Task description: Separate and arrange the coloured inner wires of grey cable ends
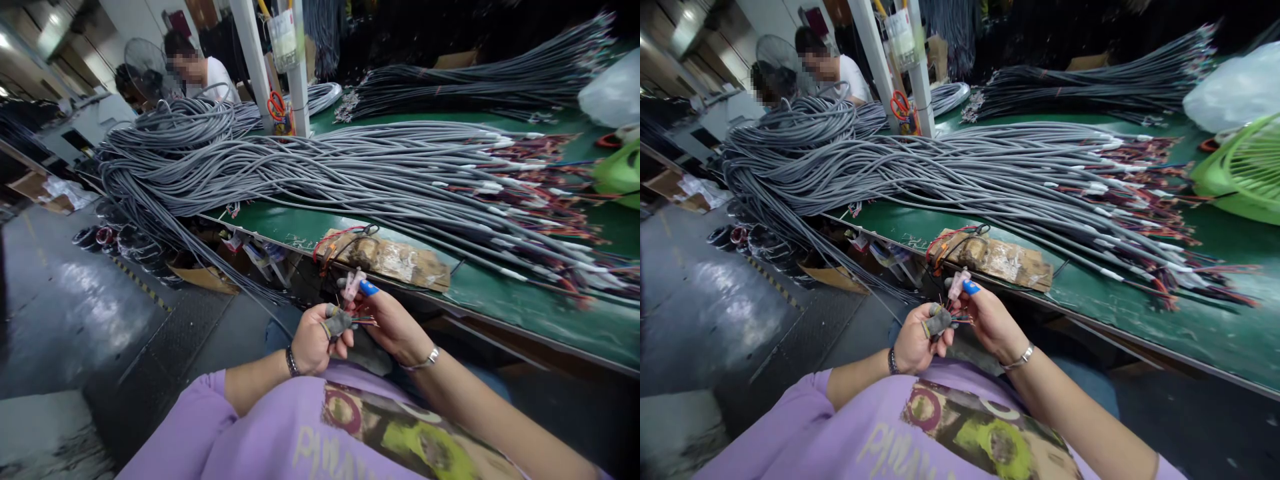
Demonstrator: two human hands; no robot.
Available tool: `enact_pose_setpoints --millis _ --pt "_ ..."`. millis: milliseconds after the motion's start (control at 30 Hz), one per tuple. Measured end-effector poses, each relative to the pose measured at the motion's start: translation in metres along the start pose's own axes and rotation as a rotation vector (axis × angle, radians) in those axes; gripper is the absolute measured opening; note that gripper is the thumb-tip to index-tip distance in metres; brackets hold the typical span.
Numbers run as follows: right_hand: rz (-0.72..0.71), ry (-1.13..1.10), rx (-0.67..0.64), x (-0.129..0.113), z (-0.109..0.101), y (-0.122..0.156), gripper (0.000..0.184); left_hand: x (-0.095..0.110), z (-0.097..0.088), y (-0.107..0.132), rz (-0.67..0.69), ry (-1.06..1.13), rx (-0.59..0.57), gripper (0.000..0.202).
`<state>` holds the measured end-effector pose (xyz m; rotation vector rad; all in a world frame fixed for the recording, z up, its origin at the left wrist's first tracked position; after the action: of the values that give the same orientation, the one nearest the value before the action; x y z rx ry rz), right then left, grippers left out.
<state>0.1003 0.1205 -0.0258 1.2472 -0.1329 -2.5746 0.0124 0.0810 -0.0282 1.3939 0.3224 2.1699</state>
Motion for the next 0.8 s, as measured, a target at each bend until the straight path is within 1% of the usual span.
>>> enact_pose_setpoints --millis 100,233,300,467,700,800 --pt "-0.001 0.004 0.038 0.002 -0.006 -0.002 0.037 0.001 0.002 -0.001 -0.002 0.016 0.006 0.045" --pt "0.008 -0.008 0.013 0.002 -0.005 -0.006 0.039 0.003 0.004 -0.002 0.005 0.024 0.015 0.045" --pt "0.010 -0.023 0.011 0.002 -0.004 -0.007 0.039 0.003 0.004 -0.002 0.002 0.025 0.026 0.044" --pt "0.018 -0.042 0.064 0.002 -0.007 -0.010 0.039 0.003 0.005 -0.003 -0.004 0.024 0.050 0.044" --pt "0.035 -0.088 0.130 0.005 -0.013 -0.011 0.037 -0.003 0.008 -0.006 -0.036 0.026 0.036 0.041" --pt "0.043 -0.084 0.114 0.007 -0.011 -0.009 0.038 -0.004 0.007 -0.005 -0.044 0.009 0.038 0.043"
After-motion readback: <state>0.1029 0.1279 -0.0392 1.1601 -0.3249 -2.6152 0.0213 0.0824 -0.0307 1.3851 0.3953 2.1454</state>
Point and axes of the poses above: each hand's wrist, its own y-axis away from the middle knuckle, its own z-axis out of the palm, x = y × z, the point moved 9 cm from there along -y, towards the middle knuckle, and after that the axes turned 6 degrees about -z, right-handed, at the moved point
